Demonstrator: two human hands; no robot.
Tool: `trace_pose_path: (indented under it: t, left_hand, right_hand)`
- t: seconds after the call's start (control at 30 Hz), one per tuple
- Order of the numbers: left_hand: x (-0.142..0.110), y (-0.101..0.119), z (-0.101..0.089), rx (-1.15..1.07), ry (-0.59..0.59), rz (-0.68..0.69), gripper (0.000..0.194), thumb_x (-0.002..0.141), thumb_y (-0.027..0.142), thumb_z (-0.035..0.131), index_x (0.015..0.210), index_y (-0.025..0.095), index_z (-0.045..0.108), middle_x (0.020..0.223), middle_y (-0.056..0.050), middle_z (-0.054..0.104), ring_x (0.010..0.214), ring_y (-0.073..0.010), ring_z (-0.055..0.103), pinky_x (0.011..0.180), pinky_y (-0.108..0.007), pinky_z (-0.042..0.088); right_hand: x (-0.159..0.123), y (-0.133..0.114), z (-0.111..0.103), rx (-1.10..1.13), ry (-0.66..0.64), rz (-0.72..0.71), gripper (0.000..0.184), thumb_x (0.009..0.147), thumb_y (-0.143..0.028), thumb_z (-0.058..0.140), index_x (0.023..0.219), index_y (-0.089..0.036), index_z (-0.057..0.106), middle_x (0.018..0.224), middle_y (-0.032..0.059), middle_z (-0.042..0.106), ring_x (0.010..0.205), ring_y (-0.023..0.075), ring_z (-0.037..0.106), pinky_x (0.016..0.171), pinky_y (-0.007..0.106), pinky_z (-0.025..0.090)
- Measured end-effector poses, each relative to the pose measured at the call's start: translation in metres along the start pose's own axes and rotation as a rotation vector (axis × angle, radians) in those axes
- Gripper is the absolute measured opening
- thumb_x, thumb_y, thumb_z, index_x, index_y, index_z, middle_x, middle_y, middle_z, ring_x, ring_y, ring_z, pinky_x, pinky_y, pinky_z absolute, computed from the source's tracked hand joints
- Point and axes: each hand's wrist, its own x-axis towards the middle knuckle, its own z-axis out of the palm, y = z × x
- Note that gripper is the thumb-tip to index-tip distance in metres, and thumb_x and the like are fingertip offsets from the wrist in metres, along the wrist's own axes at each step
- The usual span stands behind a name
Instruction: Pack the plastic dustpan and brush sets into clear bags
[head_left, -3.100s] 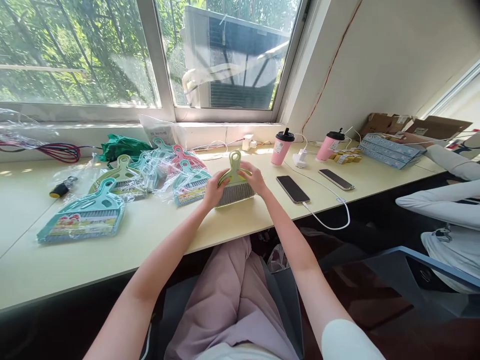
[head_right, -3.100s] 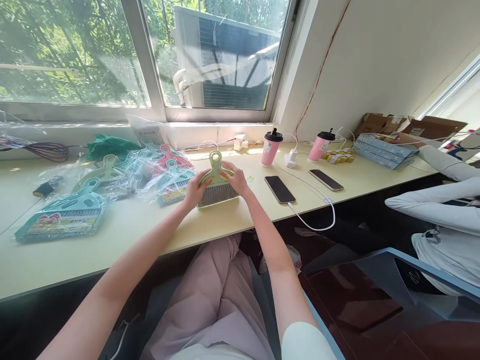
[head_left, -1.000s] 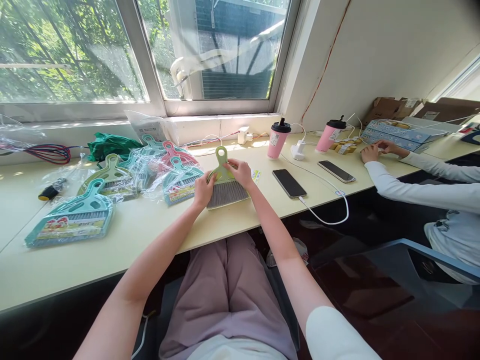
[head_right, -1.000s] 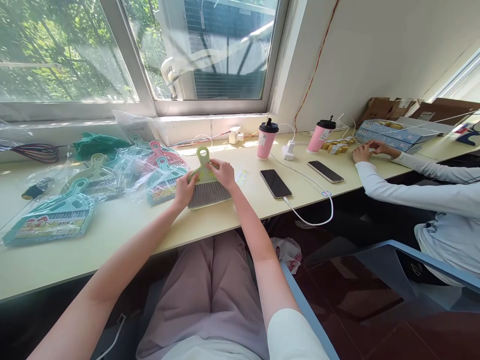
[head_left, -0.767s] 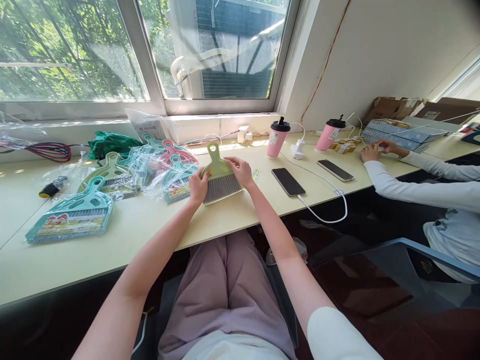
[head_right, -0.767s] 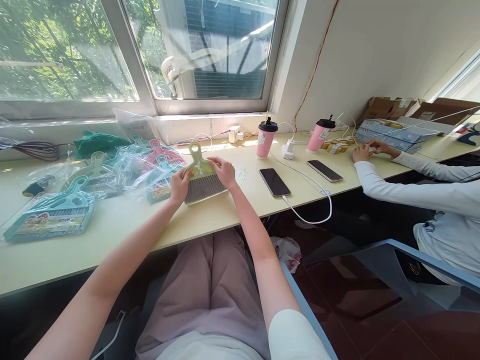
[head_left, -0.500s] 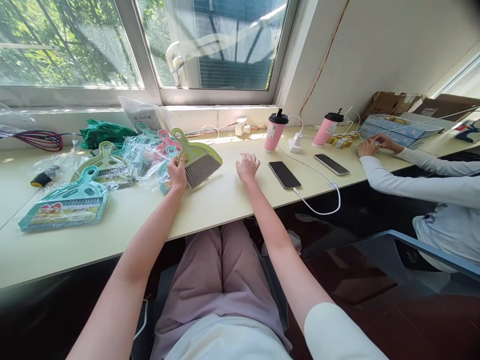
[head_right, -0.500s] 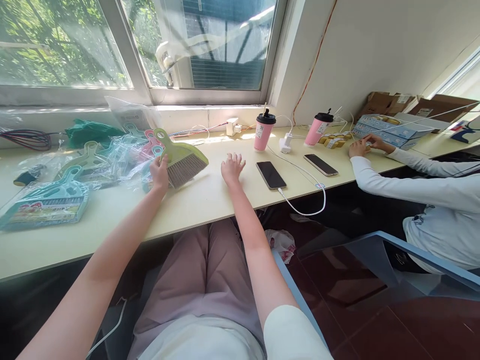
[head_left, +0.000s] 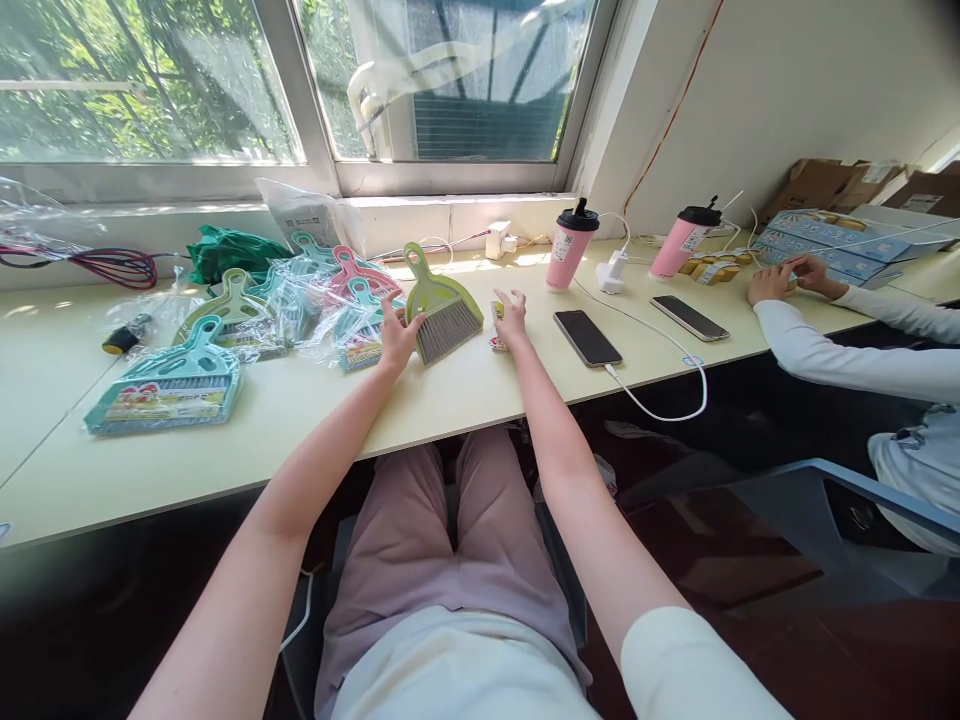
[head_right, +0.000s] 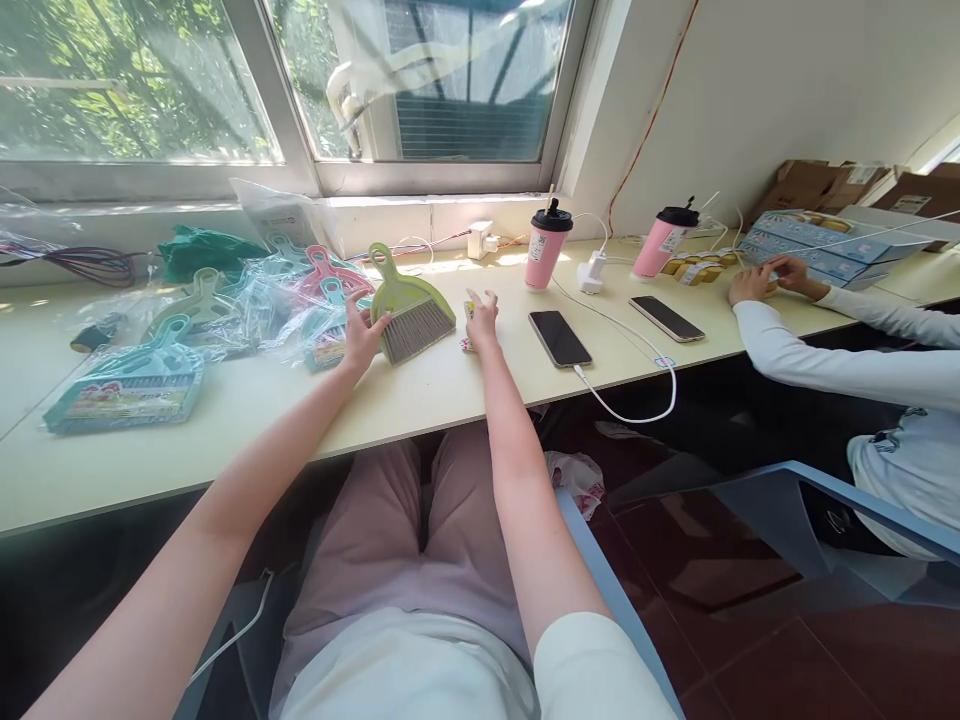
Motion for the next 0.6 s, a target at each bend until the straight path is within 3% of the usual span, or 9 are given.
trace_pose_path:
  t: [0.1, 0.2, 0.3, 0.4, 0.5, 0.6]
  left_hand:
    - [-0.003, -0.001, 0.003, 0.03, 0.012, 0.007, 0.064, 0.088, 0.037, 0.075, 0.143, 0.024, 0.045, 0.095, -0.004, 0.074, 0.077, -0.0197, 0.069, 0.081, -0.035, 0.056]
    - [-0.003, -0.005, 0.004, 0.015, 0.025, 0.006, 0.069, 0.089, 0.038, 0.075, 0.148, 0.025, 0.041, 0.099, -0.005, 0.074, 0.077, -0.0195, 0.07, 0.081, -0.035, 0.056]
    - [-0.001, -0.011, 0.007, -0.043, 0.069, 0.018, 0.076, 0.091, 0.04, 0.076, 0.154, 0.028, 0.035, 0.1, -0.004, 0.074, 0.079, -0.0188, 0.071, 0.083, -0.035, 0.055]
    - [0.003, -0.016, 0.007, -0.169, 0.13, 0.067, 0.083, 0.089, 0.046, 0.079, 0.156, 0.031, 0.032, 0.099, -0.003, 0.073, 0.086, -0.0196, 0.072, 0.087, -0.035, 0.055]
    - [0.008, -0.02, 0.005, -0.291, 0.167, 0.088, 0.091, 0.083, 0.051, 0.085, 0.157, 0.034, 0.035, 0.098, -0.002, 0.074, 0.095, -0.0217, 0.073, 0.094, -0.036, 0.055]
    - [0.012, -0.023, 0.006, -0.367, 0.182, 0.044, 0.095, 0.076, 0.048, 0.091, 0.156, 0.032, 0.042, 0.098, -0.003, 0.075, 0.102, -0.0249, 0.073, 0.1, -0.039, 0.054]
  right_hand:
    - [0.008, 0.005, 0.0, 0.173, 0.181, 0.136, 0.091, 0.082, 0.0, 0.057, 0.167, -0.021, 0.033, 0.166, 0.0219, 0.034, 0.138, 0.0253, 0.061, 0.12, 0.039, 0.046]
    - [0.019, 0.01, 0.003, 0.476, 0.25, 0.349, 0.092, 0.081, -0.005, 0.068, 0.165, -0.01, 0.031, 0.157, 0.0276, 0.048, 0.129, 0.0263, 0.068, 0.112, 0.04, 0.054]
    - [0.027, 0.013, 0.007, 0.88, 0.212, 0.42, 0.072, 0.084, -0.014, 0.074, 0.151, -0.007, 0.05, 0.138, 0.0217, 0.068, 0.12, 0.0246, 0.073, 0.099, 0.038, 0.062]
    - [0.028, 0.016, 0.006, 1.223, 0.198, 0.402, 0.04, 0.087, -0.024, 0.079, 0.124, -0.016, 0.066, 0.115, 0.0109, 0.078, 0.098, 0.0191, 0.077, 0.081, 0.031, 0.067]
    - [0.022, 0.015, -0.001, 1.362, 0.125, 0.388, 0.024, 0.09, -0.039, 0.079, 0.106, -0.024, 0.068, 0.093, -0.0009, 0.077, 0.068, 0.0099, 0.07, 0.057, 0.019, 0.06]
    - [0.012, 0.004, -0.006, 1.3, -0.034, 0.34, 0.027, 0.096, -0.052, 0.07, 0.1, -0.026, 0.066, 0.073, -0.0077, 0.067, 0.044, 0.0035, 0.049, 0.037, 0.013, 0.039]
